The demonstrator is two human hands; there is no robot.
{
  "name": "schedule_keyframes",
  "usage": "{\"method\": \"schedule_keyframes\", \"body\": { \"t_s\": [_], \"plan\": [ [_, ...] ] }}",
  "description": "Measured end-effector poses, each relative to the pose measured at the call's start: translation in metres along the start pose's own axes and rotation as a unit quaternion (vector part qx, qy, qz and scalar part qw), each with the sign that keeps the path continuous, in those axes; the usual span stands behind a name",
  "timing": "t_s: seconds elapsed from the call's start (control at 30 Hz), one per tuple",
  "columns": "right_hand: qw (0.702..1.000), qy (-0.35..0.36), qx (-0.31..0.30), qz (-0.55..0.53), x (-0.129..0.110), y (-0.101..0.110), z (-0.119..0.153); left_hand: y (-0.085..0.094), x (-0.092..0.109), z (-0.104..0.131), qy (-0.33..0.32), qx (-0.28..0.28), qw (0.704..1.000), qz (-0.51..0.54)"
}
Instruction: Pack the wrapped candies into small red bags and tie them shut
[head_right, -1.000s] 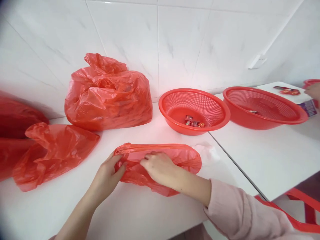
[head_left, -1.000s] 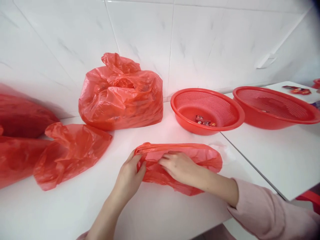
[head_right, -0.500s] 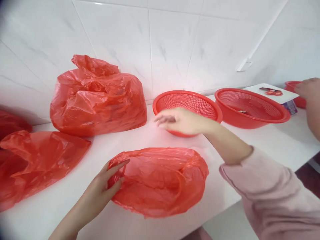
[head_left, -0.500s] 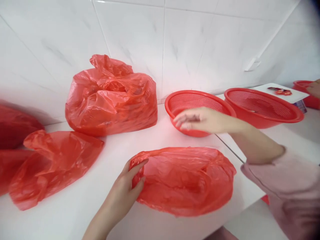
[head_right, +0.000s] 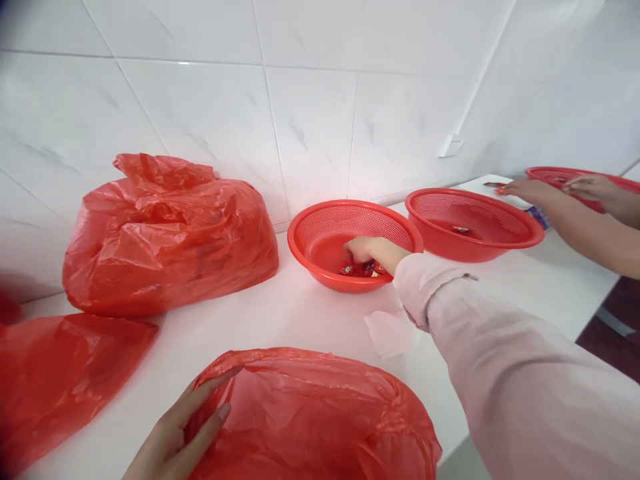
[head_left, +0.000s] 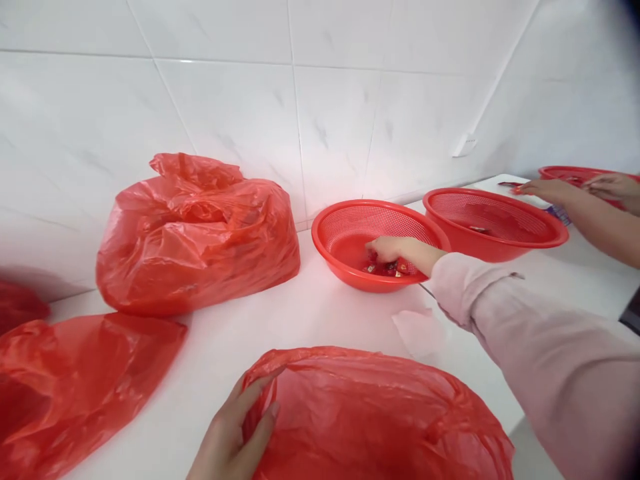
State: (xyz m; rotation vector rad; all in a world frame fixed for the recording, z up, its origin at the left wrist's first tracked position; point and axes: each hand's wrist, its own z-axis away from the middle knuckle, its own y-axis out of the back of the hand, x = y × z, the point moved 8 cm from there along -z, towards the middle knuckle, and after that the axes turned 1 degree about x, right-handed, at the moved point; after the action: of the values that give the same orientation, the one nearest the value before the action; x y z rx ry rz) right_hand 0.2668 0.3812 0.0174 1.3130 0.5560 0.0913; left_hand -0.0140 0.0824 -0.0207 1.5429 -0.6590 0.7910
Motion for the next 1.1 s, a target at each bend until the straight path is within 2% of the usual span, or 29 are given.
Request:
{"method": "schedule_keyframes", "body": {
  "t_s": [0.1,0.17,0.2,0.27,0.33,0.4,0.47,0.53,0.6,0.63,0.7,0.77,0.87,0.93,0.97,1.0,1.03,1.1],
  "plan": [
    [0.997,0.008,0.014,-0.071,-0.01,0.013,0.002,0.005,-0.008,0.0,0.036,0.043,0.998,0.025],
    [0.987,0.044,0.022,-0.151,-0.032,0.021,0.015,0.01,-0.013,0.0,0.062,0.083,0.994,0.046],
    [0.975,0.068,0.012,-0.212,-0.048,0.021,0.026,0.012,-0.015,0.0,0.072,0.095,0.992,0.051],
    [0.926,0.12,-0.035,-0.357,-0.086,0.018,0.056,0.013,-0.016,0.0,0.084,0.109,0.989,0.051],
    [0.882,0.152,-0.1,-0.435,-0.123,0.009,0.089,0.013,-0.016,0.0,0.092,0.105,0.989,0.045],
    [0.862,0.169,-0.152,-0.454,-0.151,-0.003,0.116,0.009,-0.017,0.0,0.098,0.082,0.991,0.037],
    [0.854,0.171,-0.194,-0.452,-0.168,-0.021,0.133,0.006,-0.017,-0.001,0.099,0.064,0.993,0.028],
    [0.863,0.163,-0.231,-0.419,-0.175,-0.047,0.14,0.005,-0.017,-0.001,0.096,0.058,0.993,0.021],
    [0.894,0.158,-0.26,-0.328,-0.174,-0.076,0.142,0.004,-0.016,-0.002,0.095,0.057,0.994,0.016],
    [0.916,0.159,-0.254,-0.268,-0.173,-0.087,0.142,0.004,-0.016,-0.002,0.095,0.056,0.994,0.013],
    [0.956,0.166,-0.189,-0.154,-0.17,-0.091,0.138,0.004,-0.015,-0.002,0.092,0.055,0.994,0.01],
    [0.973,0.176,-0.102,-0.112,-0.17,-0.073,0.134,0.004,-0.013,-0.002,0.081,0.059,0.995,0.01],
    [0.972,0.172,-0.024,-0.156,-0.161,-0.026,0.116,0.004,-0.01,0.0,0.068,0.065,0.995,0.012],
    [0.98,0.142,0.056,-0.13,-0.136,0.01,0.09,0.002,-0.008,0.001,0.061,0.063,0.996,0.011],
    [0.984,0.122,0.105,-0.08,-0.12,0.026,0.076,0.001,-0.008,0.001,0.058,0.062,0.996,0.011],
    [0.987,0.091,0.128,-0.02,-0.1,0.034,0.06,0.001,-0.007,0.001,0.055,0.065,0.996,0.011],
    [0.993,0.039,0.113,0.022,-0.077,0.033,0.045,0.001,-0.007,0.002,0.052,0.069,0.996,0.012],
    [0.998,-0.026,0.059,0.014,-0.037,0.019,0.022,0.001,-0.006,0.001,0.048,0.073,0.996,0.011]
  ]
}}
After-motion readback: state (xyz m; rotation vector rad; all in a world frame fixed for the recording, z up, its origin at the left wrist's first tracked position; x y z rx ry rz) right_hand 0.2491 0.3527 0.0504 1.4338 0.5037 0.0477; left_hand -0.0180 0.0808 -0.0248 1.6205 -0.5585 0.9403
